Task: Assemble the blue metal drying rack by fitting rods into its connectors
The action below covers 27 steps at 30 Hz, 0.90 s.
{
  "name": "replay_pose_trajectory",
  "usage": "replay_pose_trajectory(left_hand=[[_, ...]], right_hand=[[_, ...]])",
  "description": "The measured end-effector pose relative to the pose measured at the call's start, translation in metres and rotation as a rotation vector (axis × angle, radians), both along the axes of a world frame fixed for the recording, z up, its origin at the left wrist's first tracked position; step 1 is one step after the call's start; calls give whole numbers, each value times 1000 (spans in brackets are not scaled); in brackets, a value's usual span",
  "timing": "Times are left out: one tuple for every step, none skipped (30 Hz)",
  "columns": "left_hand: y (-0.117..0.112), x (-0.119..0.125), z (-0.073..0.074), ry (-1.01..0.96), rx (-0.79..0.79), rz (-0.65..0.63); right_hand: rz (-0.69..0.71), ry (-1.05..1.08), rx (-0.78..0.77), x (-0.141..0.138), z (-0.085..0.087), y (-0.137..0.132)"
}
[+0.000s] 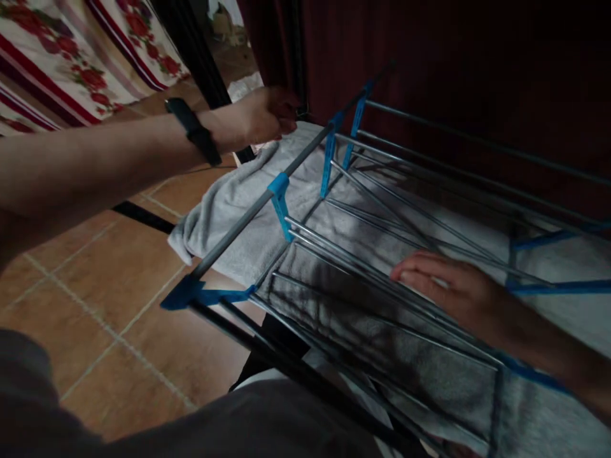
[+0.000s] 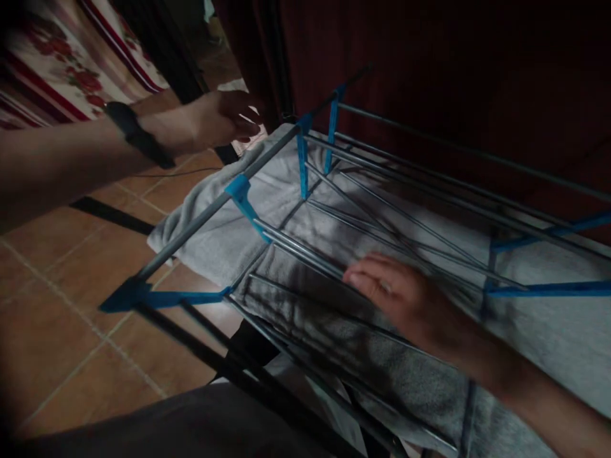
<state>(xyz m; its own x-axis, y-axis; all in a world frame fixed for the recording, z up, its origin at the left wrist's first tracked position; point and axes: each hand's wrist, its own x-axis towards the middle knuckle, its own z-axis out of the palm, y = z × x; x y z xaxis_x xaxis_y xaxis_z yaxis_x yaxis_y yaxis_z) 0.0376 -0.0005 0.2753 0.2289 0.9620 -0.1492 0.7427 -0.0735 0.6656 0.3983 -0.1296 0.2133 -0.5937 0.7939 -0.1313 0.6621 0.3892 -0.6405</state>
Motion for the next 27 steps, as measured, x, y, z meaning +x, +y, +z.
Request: replay_pose_trajectory(left_hand=[[-6,-3,3,-17,51,18],[-16,-4,5,-52,80,21],[-28,-4,5,-91,74,12],[-42,-3,5,-129,35,0],[-55,-2,3,-160,-14,-2],[-68,-2,0,-175,-52,4],[-79,-3,-3,-176,-76,17],[-88,-6,-6,-171,-81,35],[-96,-10,-8,-167,-72,58],[-104,-17,-10,-162,-63,79],[-113,-23,-10,-149,-63,98],[-123,-30,-10,-130,-70,121],[-135,-36,-10,-103,-87,147],[-149,-40,-9,-77,-111,173],[-165,-42,-9,-55,-132,200],[-181,-43,-11,-43,-168,222],[-197,-42,-13,-70,-202,230],[-211,-39,-17,-120,-231,235],[-223,-37,-22,-158,-234,255],[-232,-34,-28,-179,-212,292],[-238,-33,-34,-191,-182,329],[-241,-32,-40,-195,-150,360],[-242,-32,-44,-197,-124,377],[-242,-32,-47,-203,-109,376],[-241,-33,-49,-208,-106,364],[-240,-34,-50,-207,-104,350],[-239,-35,-50,-193,-104,341]], right_hand=[[33,21,-92,-15,4,-23],[49,49,-147,-30,7,-43],[76,70,-200,-43,9,-60],[91,90,-240,-56,10,-74],[112,107,-284,-68,9,-84],[136,124,-327,-80,8,-91],[157,143,-363,-91,7,-95],[180,166,-389,-102,5,-98],[202,191,-403,-114,3,-99],[220,214,-403,-125,1,-99],[235,227,-396,-137,-1,-99],[254,229,-388,-148,-2,-99],[273,219,-382,-159,-3,-98],[292,202,-379,-170,-4,-97],[307,183,-384,-180,-4,-95],[317,169,-394,-190,-3,-93],[320,160,-405,-199,-2,-90],[312,159,-414,-207,0,-87],[302,162,-419,-214,1,-85],[297,165,-418,-220,2,-82],[294,166,-409,-226,2,-81],[297,167,-398,-229,2,-79],[305,167,-388,-232,1,-79],[312,166,-385,-233,0,-78],[315,167,-384,-233,-2,-78],[317,173,-387,-233,-5,-78],[322,185,-391,-232,-7,-78]])
